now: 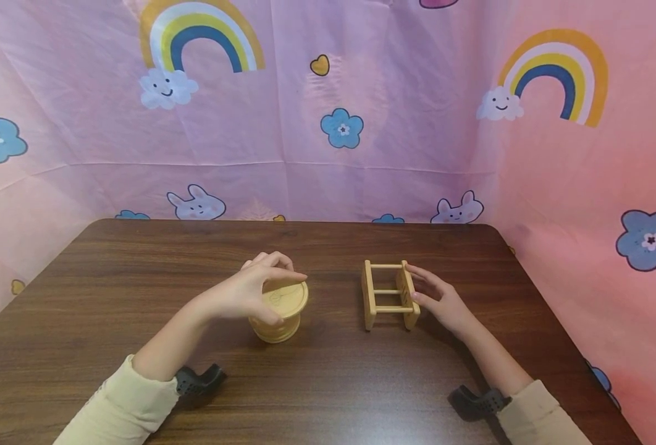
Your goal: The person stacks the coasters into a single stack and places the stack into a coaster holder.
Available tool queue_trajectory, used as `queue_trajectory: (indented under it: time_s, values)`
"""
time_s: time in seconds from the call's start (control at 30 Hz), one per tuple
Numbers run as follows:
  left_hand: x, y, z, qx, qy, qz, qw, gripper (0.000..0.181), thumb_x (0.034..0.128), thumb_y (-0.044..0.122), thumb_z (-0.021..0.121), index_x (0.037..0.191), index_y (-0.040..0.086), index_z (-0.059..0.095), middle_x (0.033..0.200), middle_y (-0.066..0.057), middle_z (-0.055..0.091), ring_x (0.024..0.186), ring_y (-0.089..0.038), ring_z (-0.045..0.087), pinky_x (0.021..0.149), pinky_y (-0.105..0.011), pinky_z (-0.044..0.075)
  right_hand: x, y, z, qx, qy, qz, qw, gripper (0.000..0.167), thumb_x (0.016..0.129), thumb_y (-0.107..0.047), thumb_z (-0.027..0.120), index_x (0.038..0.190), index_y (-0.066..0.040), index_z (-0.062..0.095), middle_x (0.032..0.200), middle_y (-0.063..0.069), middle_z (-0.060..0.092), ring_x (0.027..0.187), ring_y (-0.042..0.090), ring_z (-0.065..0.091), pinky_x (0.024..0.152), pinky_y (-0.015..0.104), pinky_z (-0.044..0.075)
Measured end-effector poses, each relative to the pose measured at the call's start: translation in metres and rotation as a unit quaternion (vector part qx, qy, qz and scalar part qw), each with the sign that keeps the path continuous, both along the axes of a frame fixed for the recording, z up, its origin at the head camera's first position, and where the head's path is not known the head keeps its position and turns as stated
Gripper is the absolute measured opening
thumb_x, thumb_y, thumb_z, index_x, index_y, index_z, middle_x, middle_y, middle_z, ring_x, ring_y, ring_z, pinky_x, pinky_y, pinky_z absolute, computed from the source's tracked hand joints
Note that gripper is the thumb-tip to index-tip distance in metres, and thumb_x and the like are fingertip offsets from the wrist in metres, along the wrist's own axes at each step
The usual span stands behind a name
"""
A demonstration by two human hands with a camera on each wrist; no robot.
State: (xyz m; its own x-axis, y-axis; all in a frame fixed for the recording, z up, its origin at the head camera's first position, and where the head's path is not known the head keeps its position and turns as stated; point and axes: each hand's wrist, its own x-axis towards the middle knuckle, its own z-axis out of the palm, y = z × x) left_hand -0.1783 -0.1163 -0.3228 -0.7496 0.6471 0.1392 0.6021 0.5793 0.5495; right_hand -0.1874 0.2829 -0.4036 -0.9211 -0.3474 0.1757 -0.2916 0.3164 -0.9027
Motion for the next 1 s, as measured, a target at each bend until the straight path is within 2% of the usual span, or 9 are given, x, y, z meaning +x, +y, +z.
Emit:
queue_trajectory:
  time_s: [0.4,1.0]
  values:
    - [0.005,-0.013,-0.009,-0.003,-0.002,-0.008,1.0000,0.071,0.0566,0.021,0.080,0.126,0.019,0.065,0.114,0.004,0.047,0.107,-0.020,0.039,0.088,-0.046,0.025,0.001,0.001,0.000,0.008,0.004,0.000,1.0000,0.052,0.098,-0.007,0.053,0.147,-0.005,0.036,0.142,0.024,0.039,0.115,0.003,0.048,0.087,0.023,0.044]
    - [0.006,-0.018,-0.015,-0.017,-0.022,-0.015,0.9995,0.074,0.0572,0.022,0.080,0.129,0.016,0.063,0.115,0.004,0.046,0.105,-0.020,0.038,0.087,-0.045,0.025,0.002,-0.001,0.001,0.011,-0.003,-0.006,0.9999,0.052,0.098,-0.008,0.053,0.147,-0.007,0.036,0.143,0.021,0.040,0.118,0.008,0.046,0.088,0.023,0.042]
